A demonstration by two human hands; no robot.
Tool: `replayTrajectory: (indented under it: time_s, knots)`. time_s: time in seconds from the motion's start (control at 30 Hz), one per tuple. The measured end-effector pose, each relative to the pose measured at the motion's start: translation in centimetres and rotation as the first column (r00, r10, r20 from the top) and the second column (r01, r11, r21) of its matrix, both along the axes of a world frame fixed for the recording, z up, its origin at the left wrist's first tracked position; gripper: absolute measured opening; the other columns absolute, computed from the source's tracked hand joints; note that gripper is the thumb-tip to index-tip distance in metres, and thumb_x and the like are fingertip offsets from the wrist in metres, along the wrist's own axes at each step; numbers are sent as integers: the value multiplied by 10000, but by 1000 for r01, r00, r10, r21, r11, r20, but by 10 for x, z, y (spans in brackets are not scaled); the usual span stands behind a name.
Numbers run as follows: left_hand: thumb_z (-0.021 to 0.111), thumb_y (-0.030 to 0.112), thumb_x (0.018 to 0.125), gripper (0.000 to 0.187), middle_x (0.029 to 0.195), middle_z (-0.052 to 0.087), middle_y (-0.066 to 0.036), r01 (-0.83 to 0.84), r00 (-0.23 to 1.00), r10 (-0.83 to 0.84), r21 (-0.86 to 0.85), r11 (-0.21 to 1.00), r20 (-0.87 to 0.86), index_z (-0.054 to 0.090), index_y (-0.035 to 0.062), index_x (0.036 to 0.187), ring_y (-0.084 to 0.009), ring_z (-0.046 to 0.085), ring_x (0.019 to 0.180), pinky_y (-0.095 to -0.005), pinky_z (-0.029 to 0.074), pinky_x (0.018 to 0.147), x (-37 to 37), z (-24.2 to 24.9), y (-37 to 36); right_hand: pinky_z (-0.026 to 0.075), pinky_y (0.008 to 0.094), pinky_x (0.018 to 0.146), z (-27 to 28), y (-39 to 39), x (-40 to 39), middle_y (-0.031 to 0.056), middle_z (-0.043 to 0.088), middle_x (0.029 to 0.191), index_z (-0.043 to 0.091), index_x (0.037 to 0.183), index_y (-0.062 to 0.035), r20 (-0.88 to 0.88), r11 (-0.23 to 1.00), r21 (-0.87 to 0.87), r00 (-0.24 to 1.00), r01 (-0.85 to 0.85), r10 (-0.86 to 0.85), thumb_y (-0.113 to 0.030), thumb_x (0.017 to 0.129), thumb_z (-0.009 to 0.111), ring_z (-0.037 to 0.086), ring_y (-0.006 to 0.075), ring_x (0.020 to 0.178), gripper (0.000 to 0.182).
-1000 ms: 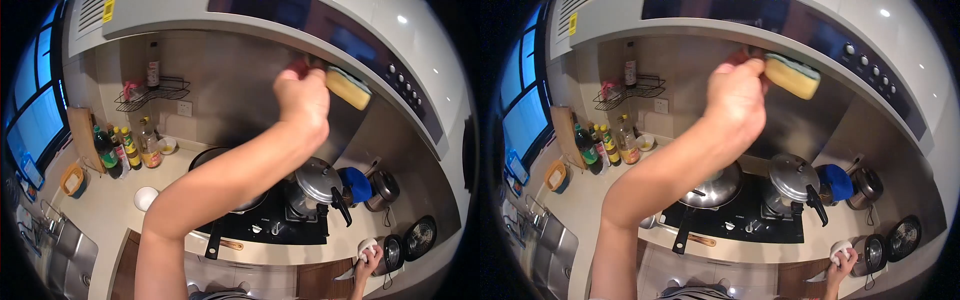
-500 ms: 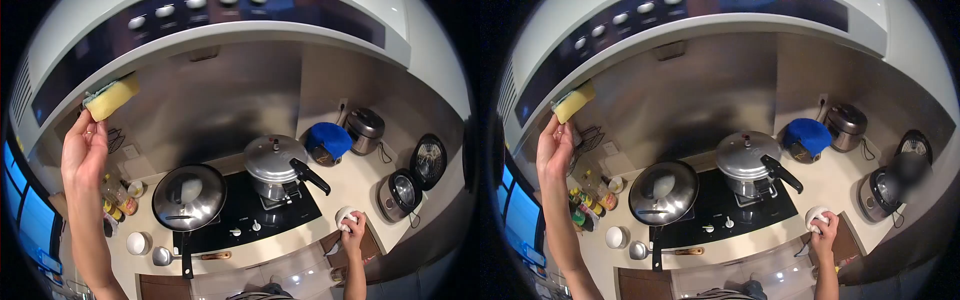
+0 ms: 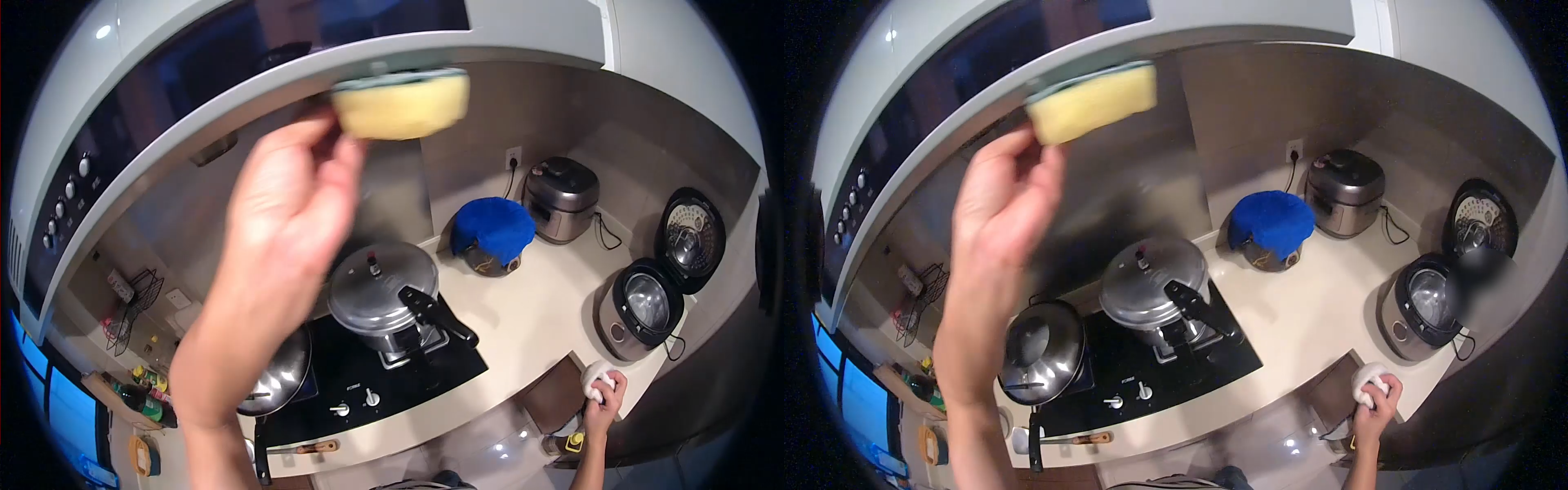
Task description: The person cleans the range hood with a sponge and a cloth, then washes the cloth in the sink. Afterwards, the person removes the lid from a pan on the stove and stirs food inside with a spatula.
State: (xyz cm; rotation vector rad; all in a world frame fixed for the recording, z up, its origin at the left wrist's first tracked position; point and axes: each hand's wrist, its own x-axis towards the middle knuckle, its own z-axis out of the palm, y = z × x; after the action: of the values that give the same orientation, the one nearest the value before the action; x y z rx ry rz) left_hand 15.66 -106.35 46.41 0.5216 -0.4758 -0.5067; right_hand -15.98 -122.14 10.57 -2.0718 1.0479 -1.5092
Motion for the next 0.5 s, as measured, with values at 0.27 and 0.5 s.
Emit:
replayTrajectory:
  time_s: [0.27, 0.5]
  knots:
    - [429, -34, 802, 115, 925, 537, -152, 403, 915, -403, -76, 912, 9, 493, -69, 892, -214, 546, 849, -294, 500, 740, -45, -1, -177, 333, 335, 823, 1, -12, -12, 143, 422, 916, 551, 687, -15, 73, 995, -21, 993, 95, -93, 83, 514, 433, 439, 296, 890, 232]
    - [501, 73, 801, 190, 970, 554, -137, 329, 937, -341, -128, 935, -79, 532, 17, 979, -235, 532, 918, -357, 437, 849, -10, 7, -185, 318, 333, 834, 25, -6, 3, 141, 420, 924, 539, 689, -13, 123, 997, -73, 992, 40, -31, 70, 521, 444, 429, 281, 883, 211]
